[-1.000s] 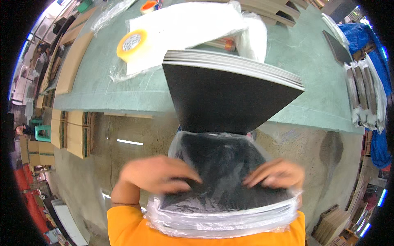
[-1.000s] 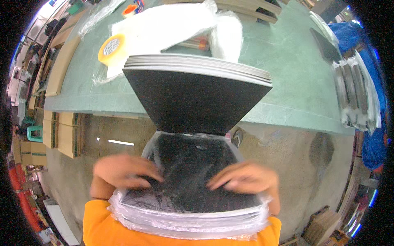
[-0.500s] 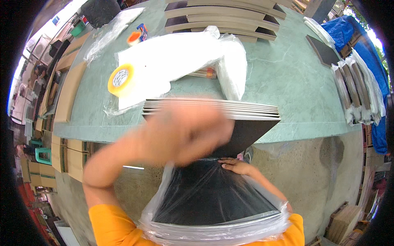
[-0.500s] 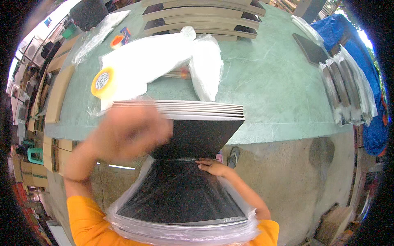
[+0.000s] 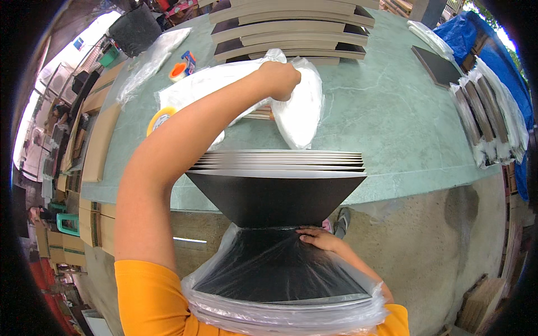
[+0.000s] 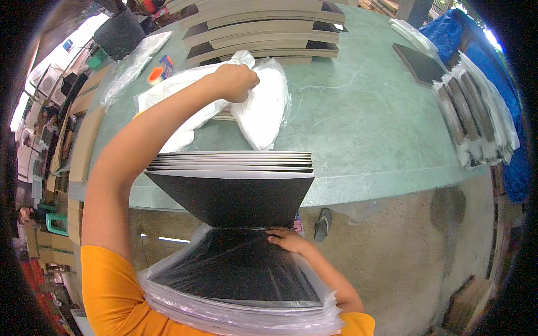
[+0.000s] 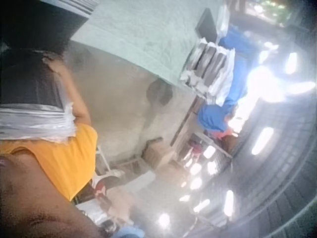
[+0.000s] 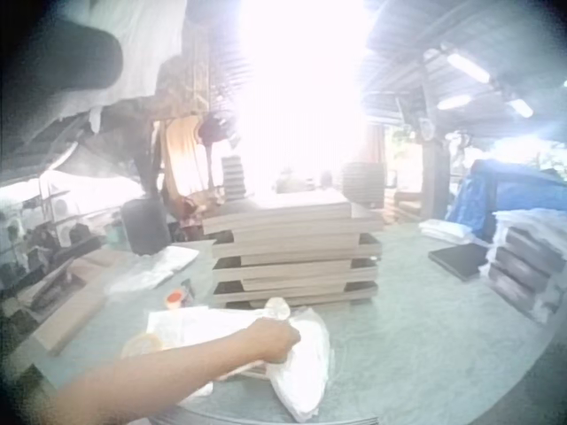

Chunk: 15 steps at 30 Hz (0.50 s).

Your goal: The person wraps individual black-covered books in clear plastic sheets by hand, folding the plastic around the edges and inserting it into the inner covers.

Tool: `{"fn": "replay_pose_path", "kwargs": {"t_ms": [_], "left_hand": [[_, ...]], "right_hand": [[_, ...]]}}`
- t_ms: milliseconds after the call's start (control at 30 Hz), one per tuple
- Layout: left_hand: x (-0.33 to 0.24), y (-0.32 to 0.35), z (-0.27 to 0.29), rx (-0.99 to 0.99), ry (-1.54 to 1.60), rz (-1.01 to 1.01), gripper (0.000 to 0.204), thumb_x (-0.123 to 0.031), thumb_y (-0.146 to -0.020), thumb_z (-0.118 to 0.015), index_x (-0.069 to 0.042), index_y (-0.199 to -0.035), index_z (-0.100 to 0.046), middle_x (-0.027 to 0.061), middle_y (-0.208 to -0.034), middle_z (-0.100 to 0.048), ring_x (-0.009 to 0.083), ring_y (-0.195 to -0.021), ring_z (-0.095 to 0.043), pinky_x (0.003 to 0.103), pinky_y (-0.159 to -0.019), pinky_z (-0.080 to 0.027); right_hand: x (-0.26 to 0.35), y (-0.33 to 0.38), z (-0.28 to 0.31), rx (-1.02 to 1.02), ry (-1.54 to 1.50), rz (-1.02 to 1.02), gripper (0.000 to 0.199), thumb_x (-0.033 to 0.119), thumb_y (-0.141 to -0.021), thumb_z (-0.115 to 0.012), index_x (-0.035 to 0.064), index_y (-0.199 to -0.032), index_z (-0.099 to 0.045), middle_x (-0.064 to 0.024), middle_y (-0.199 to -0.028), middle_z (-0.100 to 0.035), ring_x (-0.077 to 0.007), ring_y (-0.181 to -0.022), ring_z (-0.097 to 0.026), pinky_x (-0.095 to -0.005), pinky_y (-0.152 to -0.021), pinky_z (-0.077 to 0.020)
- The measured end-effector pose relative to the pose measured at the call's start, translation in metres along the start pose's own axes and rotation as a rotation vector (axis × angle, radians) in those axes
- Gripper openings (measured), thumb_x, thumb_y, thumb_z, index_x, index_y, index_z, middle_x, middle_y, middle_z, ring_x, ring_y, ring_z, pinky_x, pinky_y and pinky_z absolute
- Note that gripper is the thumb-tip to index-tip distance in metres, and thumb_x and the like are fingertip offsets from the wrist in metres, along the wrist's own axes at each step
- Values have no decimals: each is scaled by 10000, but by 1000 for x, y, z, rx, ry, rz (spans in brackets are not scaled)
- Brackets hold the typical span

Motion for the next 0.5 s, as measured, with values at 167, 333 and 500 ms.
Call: {"fn": "replay_pose_path", "kwargs": {"t_ms": [167,333,500], "left_hand": [[-10,-1,-8,-266,-162,-195,162,-122,-683,-560,-71,-831,-602,140,-819,-603,294,-777,-590,404,-651,-463],[37,-8,20,-508,458,147,230,-248,-780,-536,-34,-844,-590,155,-834,-602,322,-816,-574,379,-702,-447],[48,12,-23,-238,430,120,349,-294,-768,-581,26,-906,-576,210,-828,-592,321,-792,-562,350,-753,-422]], "right_hand": [[2,-1,0,-14,16,-5,450,406,-844,-423,117,-1183,-485,-139,-1287,-371,-288,-1209,-314,-357,-1002,-224],[0,0,-5,-38,9,1,447,406,-842,-427,111,-1172,-494,-143,-1277,-381,-291,-1202,-323,-356,-997,-234],[-1,-3,-5,-41,17,12,438,394,-842,-438,105,-1166,-496,-145,-1264,-397,-280,-1198,-332,-347,-994,-240]]}}
Point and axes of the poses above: each hand's wrist, its own y-axis away from the middle knuckle, its own z-axis out of the back of the hand, x = y × z, the point moved 1 cm from there along -y, towards the middle knuckle
